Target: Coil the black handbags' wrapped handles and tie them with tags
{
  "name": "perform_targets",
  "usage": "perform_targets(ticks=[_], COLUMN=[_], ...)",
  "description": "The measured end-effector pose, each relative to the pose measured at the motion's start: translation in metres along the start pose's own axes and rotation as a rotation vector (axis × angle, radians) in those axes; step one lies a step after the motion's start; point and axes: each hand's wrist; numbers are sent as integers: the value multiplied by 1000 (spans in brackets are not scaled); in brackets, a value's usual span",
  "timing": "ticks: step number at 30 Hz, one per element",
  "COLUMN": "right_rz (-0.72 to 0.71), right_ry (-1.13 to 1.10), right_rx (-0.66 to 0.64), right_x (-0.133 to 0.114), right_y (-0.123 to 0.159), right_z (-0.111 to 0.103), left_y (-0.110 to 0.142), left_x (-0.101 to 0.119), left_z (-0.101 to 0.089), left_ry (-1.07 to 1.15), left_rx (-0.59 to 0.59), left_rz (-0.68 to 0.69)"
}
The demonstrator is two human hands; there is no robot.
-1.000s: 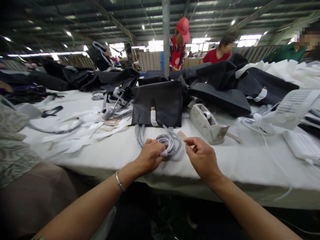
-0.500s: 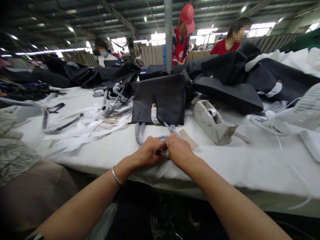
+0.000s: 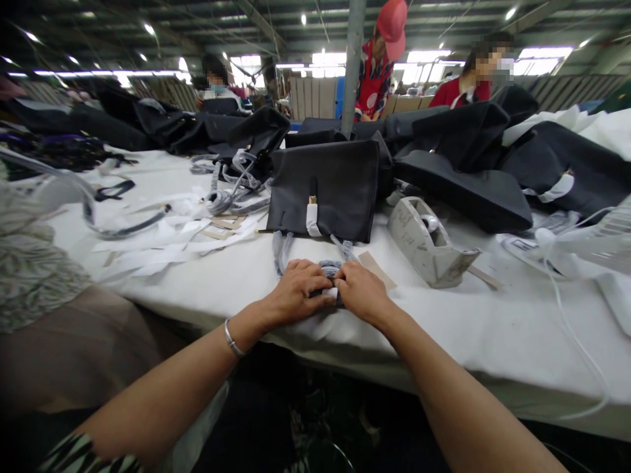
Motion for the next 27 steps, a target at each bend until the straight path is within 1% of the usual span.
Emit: perform_targets(ticks=[4, 6, 9, 12, 14, 16, 20, 22, 25, 27], right_rz=[-30, -32, -35, -41, -59, -74, -60, -75, -136, -173], right_ry=[-16, 12, 109, 228, 265, 272, 241, 221, 192, 165], right_rx=[-84, -90, -44, 18, 39, 48, 75, 96, 138, 174], right_x=[2, 1, -1, -4, -5, -5, -4, -2, 3, 6], right_y=[-7, -7, -3, 3, 6, 7, 5, 5, 8, 10], right_z=[-5, -5, -2, 5, 7, 9, 10, 12, 15, 18], left_y=[-2, -5, -7, -6, -5, -5, -9, -10, -12, -13], left_x=[1, 2, 2, 2, 2, 3, 4, 3, 0, -3], left_z=[2, 3, 5, 5, 4, 2, -2, -3, -3, -2], left_ry=[-9, 18, 96, 131, 153, 183, 224, 252, 306, 338], left_rx=[8, 30, 72, 96, 112, 105, 50, 29, 7, 7], left_rz=[-49, -93, -157, -179, -206, -256, -348, -361, -380, -370])
Point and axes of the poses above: each hand's wrist, its own y-axis away from the middle knuckle, its own z-axis out of the palm, x = y × z, and after that the axes turned 1 degree about -z, right-handed
